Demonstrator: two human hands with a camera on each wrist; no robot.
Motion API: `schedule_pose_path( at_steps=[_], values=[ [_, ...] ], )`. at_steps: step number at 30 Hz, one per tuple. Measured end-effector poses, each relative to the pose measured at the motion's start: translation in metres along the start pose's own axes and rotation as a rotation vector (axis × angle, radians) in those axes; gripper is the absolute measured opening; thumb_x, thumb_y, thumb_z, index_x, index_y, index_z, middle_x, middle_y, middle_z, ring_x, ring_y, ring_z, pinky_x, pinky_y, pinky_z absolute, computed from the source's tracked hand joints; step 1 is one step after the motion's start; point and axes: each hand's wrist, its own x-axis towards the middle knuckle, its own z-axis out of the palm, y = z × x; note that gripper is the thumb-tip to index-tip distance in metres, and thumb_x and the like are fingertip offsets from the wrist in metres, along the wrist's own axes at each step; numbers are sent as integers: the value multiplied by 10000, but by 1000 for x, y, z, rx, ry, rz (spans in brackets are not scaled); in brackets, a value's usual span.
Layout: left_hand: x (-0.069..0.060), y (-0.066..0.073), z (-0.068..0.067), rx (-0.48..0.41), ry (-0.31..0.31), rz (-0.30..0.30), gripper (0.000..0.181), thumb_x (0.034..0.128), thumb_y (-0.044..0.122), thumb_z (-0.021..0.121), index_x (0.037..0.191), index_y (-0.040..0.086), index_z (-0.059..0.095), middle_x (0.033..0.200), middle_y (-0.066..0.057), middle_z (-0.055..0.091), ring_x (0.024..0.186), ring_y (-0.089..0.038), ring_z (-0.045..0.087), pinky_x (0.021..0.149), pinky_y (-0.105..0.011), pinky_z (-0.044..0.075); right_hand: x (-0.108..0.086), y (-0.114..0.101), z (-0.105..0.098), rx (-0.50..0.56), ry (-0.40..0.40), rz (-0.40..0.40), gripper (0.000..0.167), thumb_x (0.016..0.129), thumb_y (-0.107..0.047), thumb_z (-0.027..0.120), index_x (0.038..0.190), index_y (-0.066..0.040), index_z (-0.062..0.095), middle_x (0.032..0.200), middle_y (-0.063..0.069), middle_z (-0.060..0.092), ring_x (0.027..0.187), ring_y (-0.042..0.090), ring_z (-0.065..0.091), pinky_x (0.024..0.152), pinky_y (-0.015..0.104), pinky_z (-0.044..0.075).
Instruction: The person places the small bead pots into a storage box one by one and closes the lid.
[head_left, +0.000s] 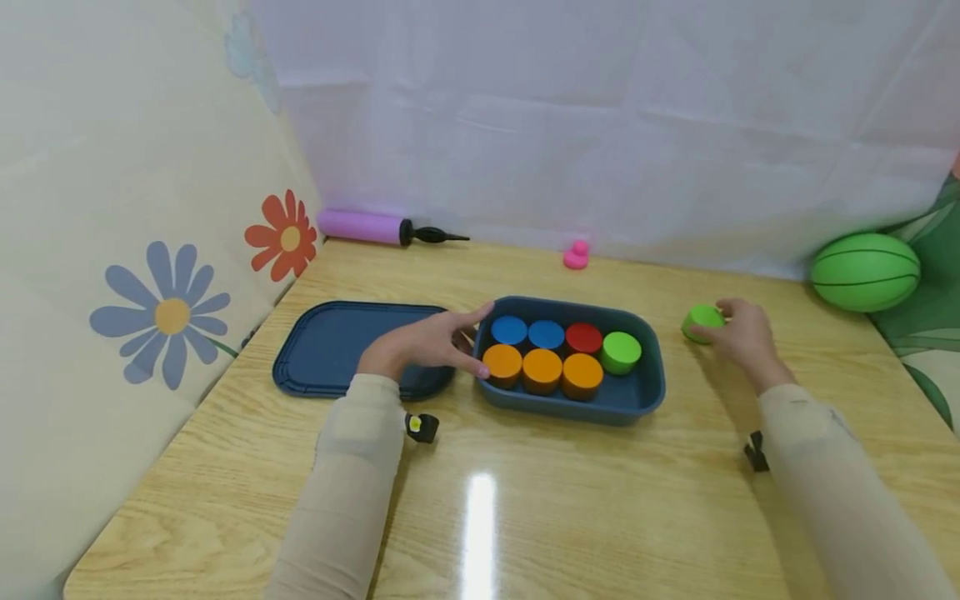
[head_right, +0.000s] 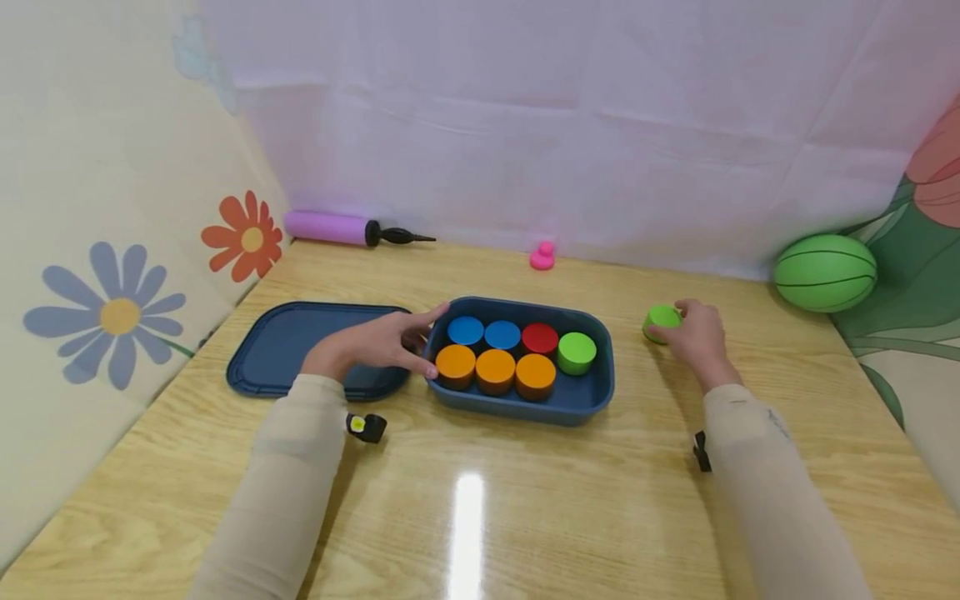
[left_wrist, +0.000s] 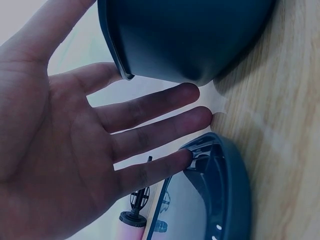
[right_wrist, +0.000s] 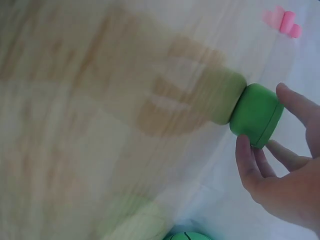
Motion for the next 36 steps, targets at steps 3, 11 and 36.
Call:
schedule_pose_path(
  at_steps=[3, 11, 36],
  values=[
    [0, 0, 0, 2, 3, 2, 1077, 864, 375, 809, 1634, 304, 58, 1608, -171, 354, 1281, -291, 547, 1100, -484, 453, 0, 0, 1, 6, 5, 5, 753, 931, -254, 711, 1420, 206, 371, 1398, 434, 413, 1263, 566, 406, 1063, 642, 375],
    [0, 0, 1, -1, 5, 0, 1077, 861, 371, 813, 1633, 310, 63, 1602, -164, 366, 1280, -289, 547, 1098, -480, 456, -2, 0, 2, 19, 20, 12, 744, 924, -290, 714, 1403, 193, 413, 1378, 413, 450, 1269, 552, 418, 1089, 643, 349],
    [0, 0, 2, 2, 10, -15, 1084, 853, 377, 819, 1629, 337, 63, 1611, -145, 353, 1294, -286, 542, 1108, -485, 448, -67, -40, -2, 143, 137, -112, 663, 892, -364, 777, 1382, 34, 577, 1358, 272, 602, 1140, 423, 623, 675, 122, 443]
  ],
)
